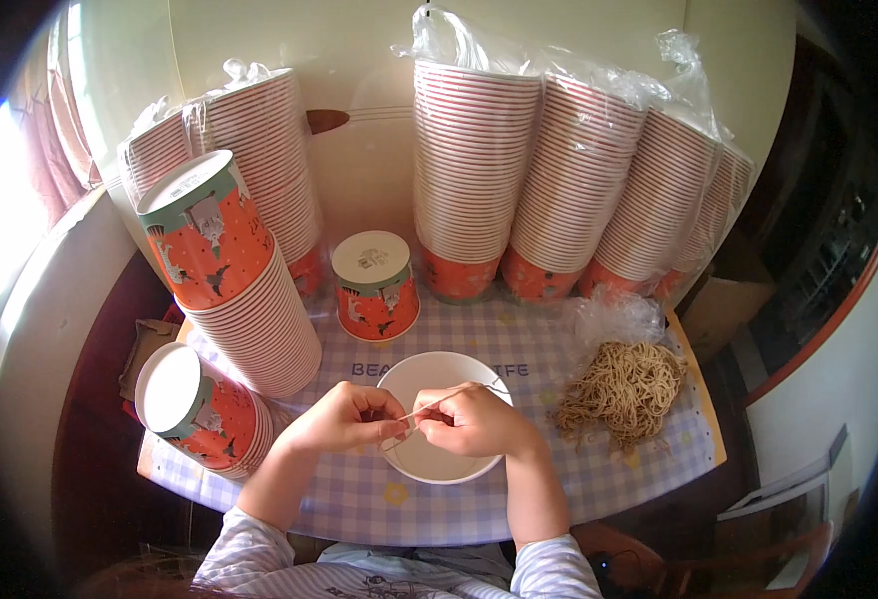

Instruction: The recorder is inspecting and preparing paper bowls by removing small rubber bands or debris from their rims.

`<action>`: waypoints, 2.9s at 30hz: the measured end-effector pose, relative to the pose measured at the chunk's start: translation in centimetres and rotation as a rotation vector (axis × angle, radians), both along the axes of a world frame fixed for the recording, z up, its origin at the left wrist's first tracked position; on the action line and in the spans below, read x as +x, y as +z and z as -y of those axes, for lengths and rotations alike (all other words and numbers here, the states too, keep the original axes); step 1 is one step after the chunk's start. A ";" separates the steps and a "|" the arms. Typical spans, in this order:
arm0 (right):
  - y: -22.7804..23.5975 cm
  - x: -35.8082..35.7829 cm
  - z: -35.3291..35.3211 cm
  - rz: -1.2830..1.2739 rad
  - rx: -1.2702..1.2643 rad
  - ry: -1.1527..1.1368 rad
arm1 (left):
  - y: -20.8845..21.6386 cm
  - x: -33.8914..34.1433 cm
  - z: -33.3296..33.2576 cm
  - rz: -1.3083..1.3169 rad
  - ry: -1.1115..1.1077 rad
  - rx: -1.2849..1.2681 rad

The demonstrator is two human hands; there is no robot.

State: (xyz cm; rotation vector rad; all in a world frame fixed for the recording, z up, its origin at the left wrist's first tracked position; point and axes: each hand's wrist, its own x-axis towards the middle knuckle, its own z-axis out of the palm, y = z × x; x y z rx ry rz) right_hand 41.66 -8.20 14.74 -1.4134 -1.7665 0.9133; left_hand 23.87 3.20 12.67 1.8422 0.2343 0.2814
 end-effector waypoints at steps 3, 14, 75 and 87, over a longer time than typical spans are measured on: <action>-0.1 0.3 0.1 -0.070 0.043 -0.019 | -0.2 0.2 -0.2 0.035 -0.038 -0.118; -0.5 0.6 -0.7 -0.172 0.172 -0.006 | 0.1 0.4 0.4 -0.013 0.067 0.002; -1.6 0.5 -1.7 0.343 0.333 -0.180 | -2.5 1.7 -1.0 0.075 0.309 0.118; -1.5 0.4 -1.8 0.206 0.283 -0.169 | -2.6 2.0 0.0 0.276 0.441 0.940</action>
